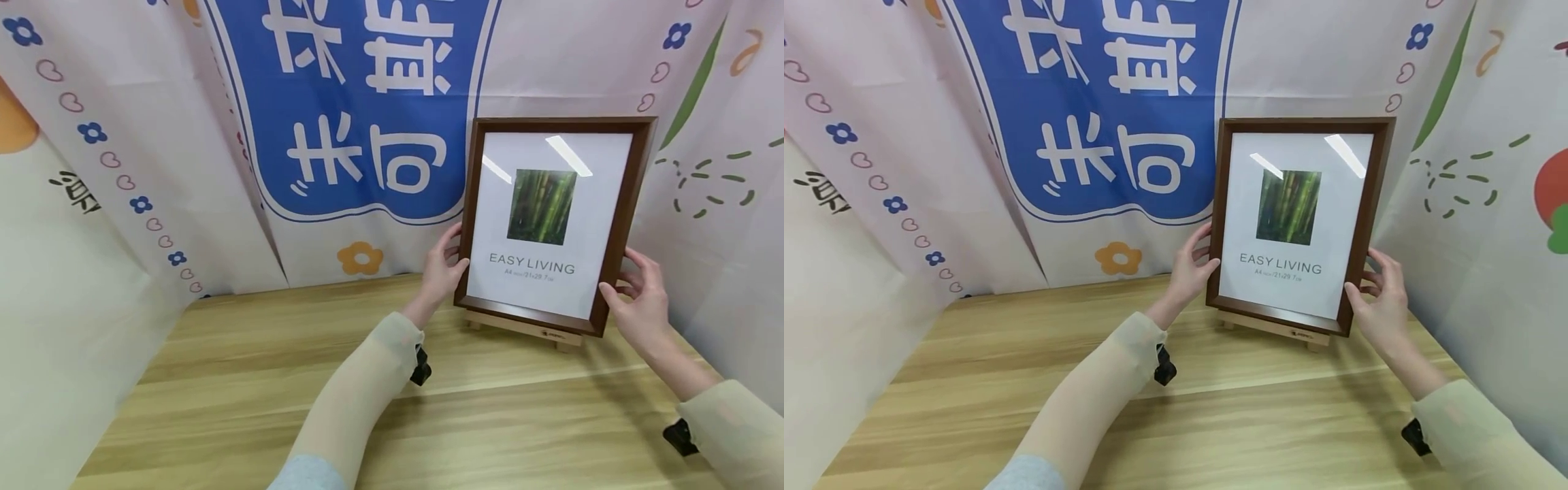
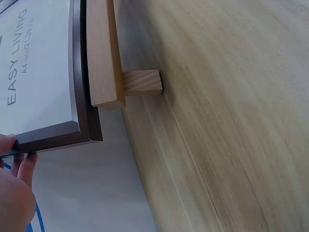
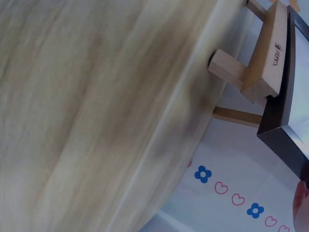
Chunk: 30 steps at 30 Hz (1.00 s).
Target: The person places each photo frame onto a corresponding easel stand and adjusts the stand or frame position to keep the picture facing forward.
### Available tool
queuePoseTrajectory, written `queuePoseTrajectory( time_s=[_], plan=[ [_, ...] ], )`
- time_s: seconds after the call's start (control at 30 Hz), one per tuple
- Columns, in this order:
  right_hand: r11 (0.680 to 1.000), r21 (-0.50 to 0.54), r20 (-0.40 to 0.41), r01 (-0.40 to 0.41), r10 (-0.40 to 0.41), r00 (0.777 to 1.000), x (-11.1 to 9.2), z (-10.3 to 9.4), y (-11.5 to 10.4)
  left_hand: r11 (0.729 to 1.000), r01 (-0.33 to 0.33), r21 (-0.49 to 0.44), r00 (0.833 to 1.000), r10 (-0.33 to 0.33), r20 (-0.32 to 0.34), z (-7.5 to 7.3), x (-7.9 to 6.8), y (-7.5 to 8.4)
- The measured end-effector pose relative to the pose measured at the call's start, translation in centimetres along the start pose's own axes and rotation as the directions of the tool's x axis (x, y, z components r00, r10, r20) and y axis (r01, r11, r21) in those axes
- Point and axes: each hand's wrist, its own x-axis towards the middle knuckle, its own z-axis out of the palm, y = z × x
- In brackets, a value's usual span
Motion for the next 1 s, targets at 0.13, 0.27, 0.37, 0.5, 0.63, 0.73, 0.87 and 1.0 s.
queuePoseTrajectory(
  time_s=[0.13, 0.27, 0.37, 0.5, 0.63, 0.73, 0.87, 1.0],
  plan=[
    [1.000, -0.005, -0.022, -0.003, 0.003, 1.000, -0.1, 0.2, 0.3, 0.999, -0.029, 0.015, 1.000, 0.030, -0.006, 0.1, 0.1, -0.1],
    [1.000, 0.005, -0.029, -0.002, 0.002, 1.000, -0.2, 0.2, 0.3, 0.999, -0.036, 0.014, 0.999, 0.036, 0.003, 0.1, 0.1, -0.1],
    [1.000, 0.001, -0.024, -0.011, 0.011, 1.000, -0.3, 0.1, 0.2, 0.999, -0.034, -0.002, 0.999, 0.034, 0.013, 0.2, 0.0, -0.1],
    [0.999, -0.009, -0.012, -0.033, 0.032, 0.999, -0.3, 0.0, 0.3, 0.998, -0.050, -0.027, 0.999, 0.050, 0.015, 0.3, -0.2, -0.1],
    [0.999, -0.022, 0.002, -0.041, 0.041, 0.999, -0.4, 0.0, 0.2, 0.999, -0.049, -0.016, 0.999, 0.049, 0.012, 0.4, -0.2, -0.2],
    [0.999, -0.020, 0.014, -0.045, 0.045, 0.999, -0.5, 0.0, 0.1, 0.999, -0.038, 0.020, 0.999, 0.037, 0.015, 0.4, -0.3, -0.3],
    [0.999, -0.020, 0.025, -0.031, 0.031, 0.999, -0.5, -0.1, 0.2, 0.998, -0.015, 0.063, 1.000, 0.014, 0.022, 0.1, -0.4, -0.5],
    [1.000, 0.006, 0.029, -0.012, 0.012, 1.000, -0.7, -0.6, 0.4, 0.997, -0.001, 0.072, 0.999, -0.002, 0.049, -0.5, -0.9, -0.7]
  ],
)
